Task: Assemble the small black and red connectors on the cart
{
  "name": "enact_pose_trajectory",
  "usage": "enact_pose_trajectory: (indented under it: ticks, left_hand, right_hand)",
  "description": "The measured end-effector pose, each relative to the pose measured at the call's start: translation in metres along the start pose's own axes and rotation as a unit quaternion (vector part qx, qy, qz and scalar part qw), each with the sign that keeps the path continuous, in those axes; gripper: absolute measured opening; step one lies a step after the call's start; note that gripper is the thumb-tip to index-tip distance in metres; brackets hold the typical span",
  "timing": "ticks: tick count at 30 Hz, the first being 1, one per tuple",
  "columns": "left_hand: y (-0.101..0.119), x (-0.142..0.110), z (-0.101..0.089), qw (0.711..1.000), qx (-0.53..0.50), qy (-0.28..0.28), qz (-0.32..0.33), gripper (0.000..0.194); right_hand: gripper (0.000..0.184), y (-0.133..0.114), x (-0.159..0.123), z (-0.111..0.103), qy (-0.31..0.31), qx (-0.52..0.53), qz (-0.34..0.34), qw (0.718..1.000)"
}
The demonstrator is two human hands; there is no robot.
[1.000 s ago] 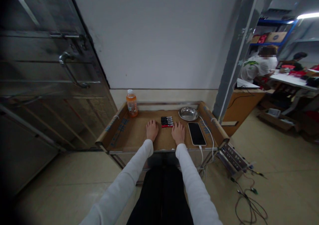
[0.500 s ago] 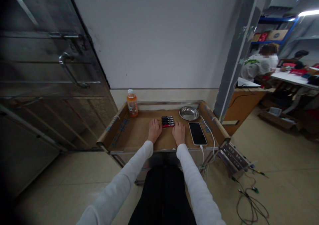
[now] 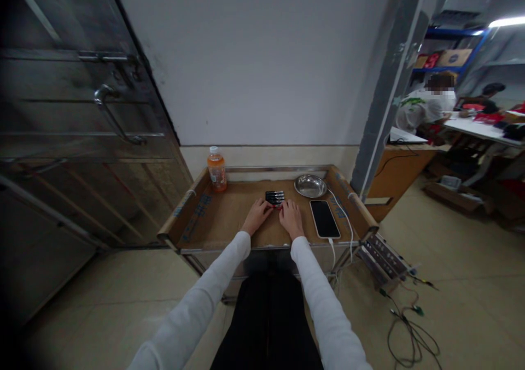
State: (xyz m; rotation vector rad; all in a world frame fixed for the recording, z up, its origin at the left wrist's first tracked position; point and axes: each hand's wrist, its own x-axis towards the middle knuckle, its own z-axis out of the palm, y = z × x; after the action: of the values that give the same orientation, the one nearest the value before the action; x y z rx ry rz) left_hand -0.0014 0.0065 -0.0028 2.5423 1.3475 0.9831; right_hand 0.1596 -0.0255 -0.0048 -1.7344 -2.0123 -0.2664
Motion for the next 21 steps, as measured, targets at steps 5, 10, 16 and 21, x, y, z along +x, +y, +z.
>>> enact_pose_trajectory:
  ticks: [5,10,16,21]
  left_hand:
    - [-0.002,-0.001,0.004,0.996,-0.048,0.073,-0.015,0.015]
    - [-0.002,-0.001,0.005,0.995,-0.052,0.085,-0.007,0.023]
    - [-0.003,0.000,0.004,0.997,-0.046,0.060,-0.001,0.022]
    - [-0.005,0.000,0.006,0.997,-0.062,0.051,0.002,0.023]
  right_hand:
    - [0.017,0.001,-0.001,0.004,-0.008,-0.002,-0.012,1.000]
    - [0.023,-0.004,0.002,0.000,0.030,-0.019,-0.026,0.999]
    - [0.026,-0.010,0.009,0.002,0.070,-0.026,-0.026,0.997]
    - [0.028,-0.010,0.010,0.008,0.078,0.006,-0.046,0.996]
